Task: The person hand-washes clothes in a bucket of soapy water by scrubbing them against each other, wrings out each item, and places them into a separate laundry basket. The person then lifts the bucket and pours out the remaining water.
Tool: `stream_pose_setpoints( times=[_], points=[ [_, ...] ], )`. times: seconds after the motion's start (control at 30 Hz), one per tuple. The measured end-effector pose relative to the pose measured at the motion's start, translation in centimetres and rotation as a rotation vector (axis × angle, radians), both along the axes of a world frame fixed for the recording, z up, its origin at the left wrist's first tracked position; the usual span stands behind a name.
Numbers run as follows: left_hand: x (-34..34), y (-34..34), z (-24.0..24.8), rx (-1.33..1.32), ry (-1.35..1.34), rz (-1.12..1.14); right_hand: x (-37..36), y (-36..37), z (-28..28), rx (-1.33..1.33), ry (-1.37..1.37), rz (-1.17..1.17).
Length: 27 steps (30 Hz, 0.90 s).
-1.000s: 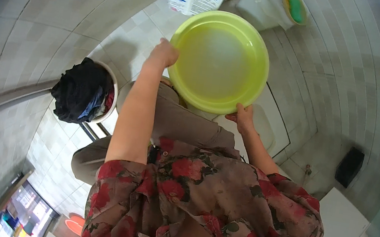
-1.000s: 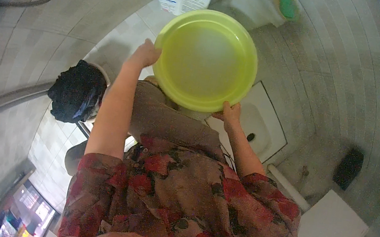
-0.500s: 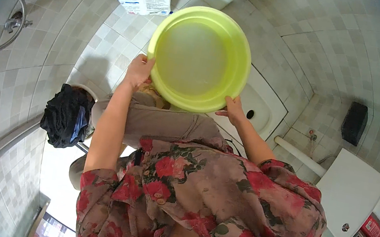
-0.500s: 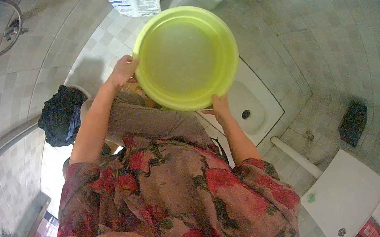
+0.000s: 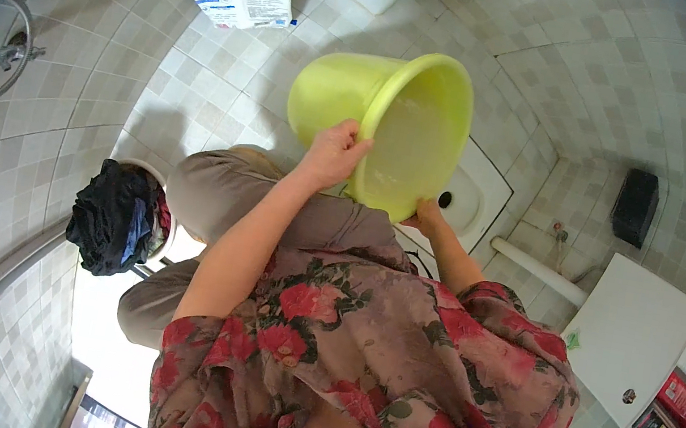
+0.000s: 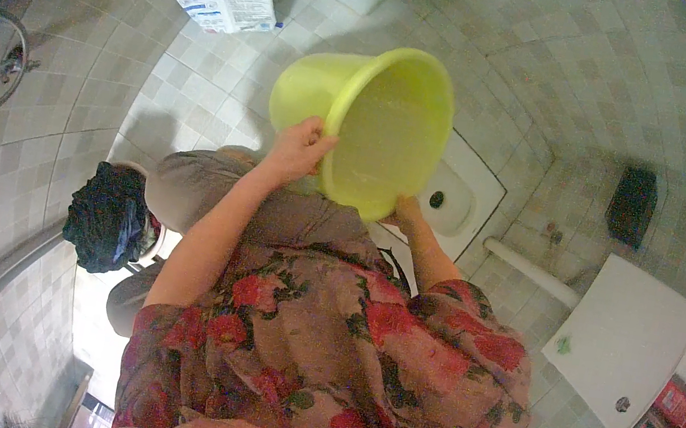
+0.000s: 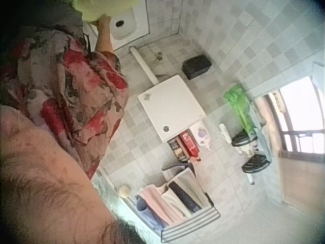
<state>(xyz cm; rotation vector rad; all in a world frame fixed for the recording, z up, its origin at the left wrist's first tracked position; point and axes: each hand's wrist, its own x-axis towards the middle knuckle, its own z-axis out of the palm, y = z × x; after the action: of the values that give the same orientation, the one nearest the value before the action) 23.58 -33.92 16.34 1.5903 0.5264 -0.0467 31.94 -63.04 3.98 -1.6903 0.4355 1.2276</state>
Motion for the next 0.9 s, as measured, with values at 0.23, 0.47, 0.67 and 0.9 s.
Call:
stream_pose_setpoints(
  times=[0.23,0.47,0.67,0.9],
  points=[
    [0.3,-1.4,0.9,-0.07,0.031,-0.04,1.4,0.0,0.6,0.041,-0.042,-0.016],
    [-0.6,-2.2,0.8,-0.229,-0.026,-0.112,2.1,-1.1,-1.5,-0.093,-0.055,0.033],
    [-0.4,-1.7,0.1,-0.062,0.047,-0.207,3.2,-3.0,-2.9,-0.057,-0.085,0.013],
    [-1.6,-3.3,-0.9,-0.19,0.011,-0.139,3.1,-1.9,-1.2,-0.066,-0.146,0.158]
  ],
)
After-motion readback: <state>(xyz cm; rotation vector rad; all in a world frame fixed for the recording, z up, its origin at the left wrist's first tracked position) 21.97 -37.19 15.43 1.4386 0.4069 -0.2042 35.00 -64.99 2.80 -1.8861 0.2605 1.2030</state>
